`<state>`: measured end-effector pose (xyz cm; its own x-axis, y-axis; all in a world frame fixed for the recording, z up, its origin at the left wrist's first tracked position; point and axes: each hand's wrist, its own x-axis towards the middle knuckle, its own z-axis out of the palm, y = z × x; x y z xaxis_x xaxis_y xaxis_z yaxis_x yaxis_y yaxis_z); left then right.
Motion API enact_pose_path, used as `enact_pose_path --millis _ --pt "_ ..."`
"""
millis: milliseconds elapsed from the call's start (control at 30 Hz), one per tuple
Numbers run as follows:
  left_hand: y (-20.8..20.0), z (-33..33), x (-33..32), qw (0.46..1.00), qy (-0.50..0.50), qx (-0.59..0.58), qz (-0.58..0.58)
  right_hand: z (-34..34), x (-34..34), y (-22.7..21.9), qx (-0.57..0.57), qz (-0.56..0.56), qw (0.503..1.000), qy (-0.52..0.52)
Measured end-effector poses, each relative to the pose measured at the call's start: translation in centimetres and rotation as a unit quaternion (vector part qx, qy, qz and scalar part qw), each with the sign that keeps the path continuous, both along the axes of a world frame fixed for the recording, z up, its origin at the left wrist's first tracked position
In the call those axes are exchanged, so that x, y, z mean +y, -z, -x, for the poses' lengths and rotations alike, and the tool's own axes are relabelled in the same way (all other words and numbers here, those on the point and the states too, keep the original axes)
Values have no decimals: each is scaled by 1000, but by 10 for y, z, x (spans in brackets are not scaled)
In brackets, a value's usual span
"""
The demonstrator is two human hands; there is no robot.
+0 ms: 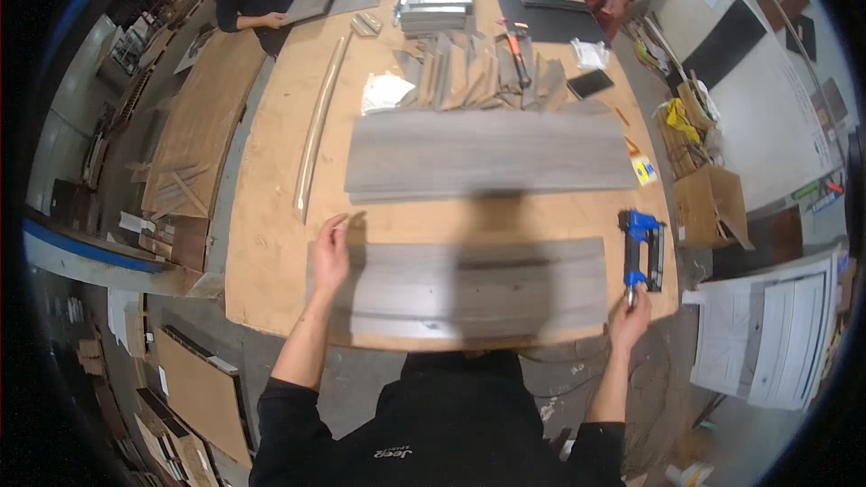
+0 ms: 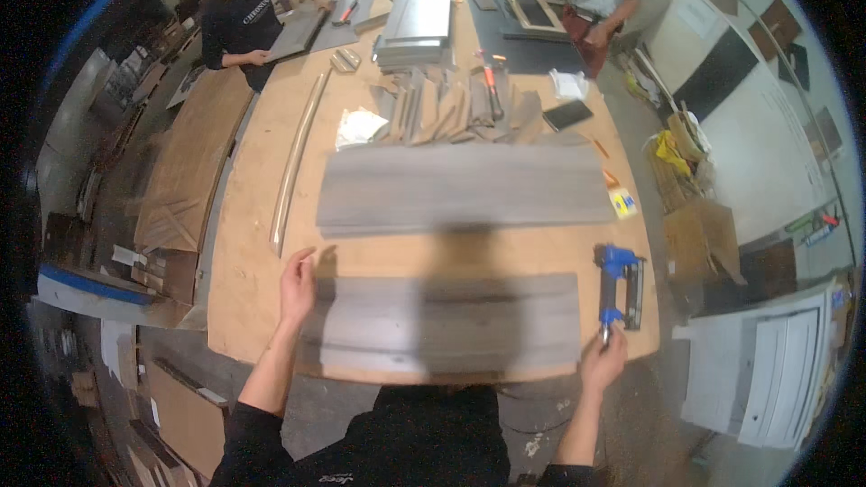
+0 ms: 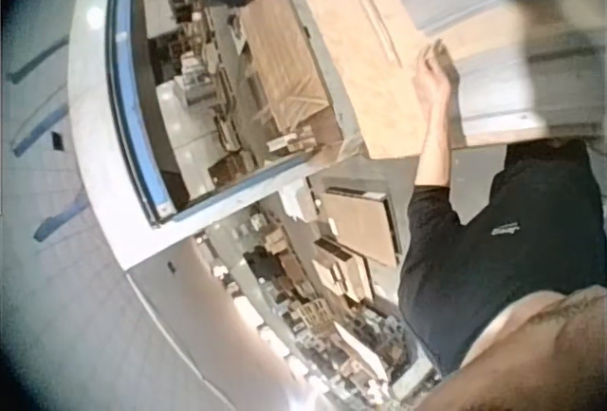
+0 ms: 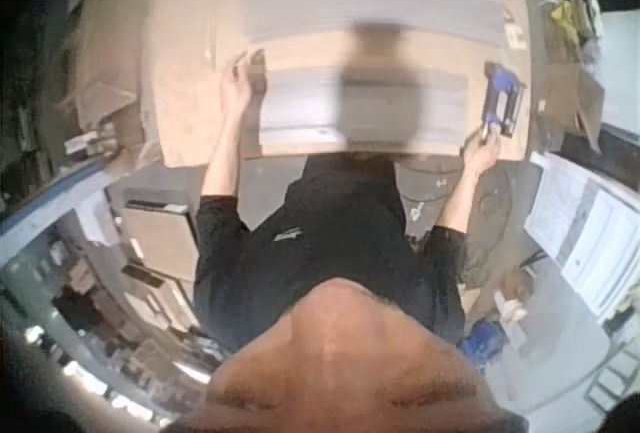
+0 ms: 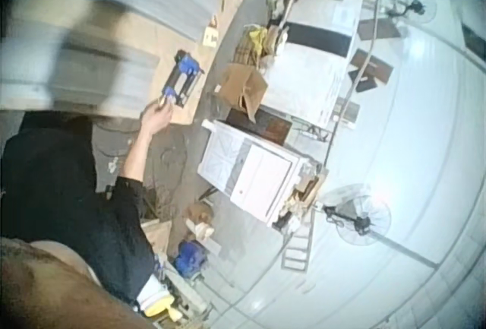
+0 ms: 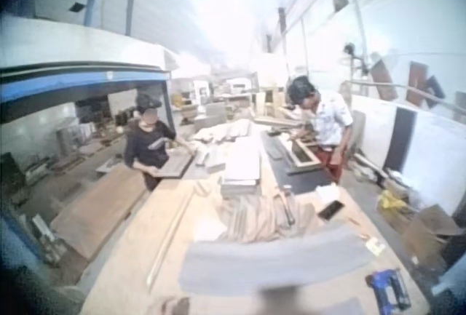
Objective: Assembling wooden furniture panels using a nail gun, hammer, and glue.
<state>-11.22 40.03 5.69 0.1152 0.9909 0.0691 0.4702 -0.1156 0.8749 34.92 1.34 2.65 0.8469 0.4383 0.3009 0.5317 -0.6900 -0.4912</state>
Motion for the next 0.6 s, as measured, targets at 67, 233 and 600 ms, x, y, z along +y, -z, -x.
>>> enact_pose_path --millis 67,233,600 --pt "-15 -39 21 999 32 2 35 -1 -3 -3 -18 77 996 35" --pt "-52 -110 94 988 125 70 55 -10 -7 -12 32 125 984 127" --pt "3 -359 242 945 140 268 -123 131 20 -33 -9 66 997 49"
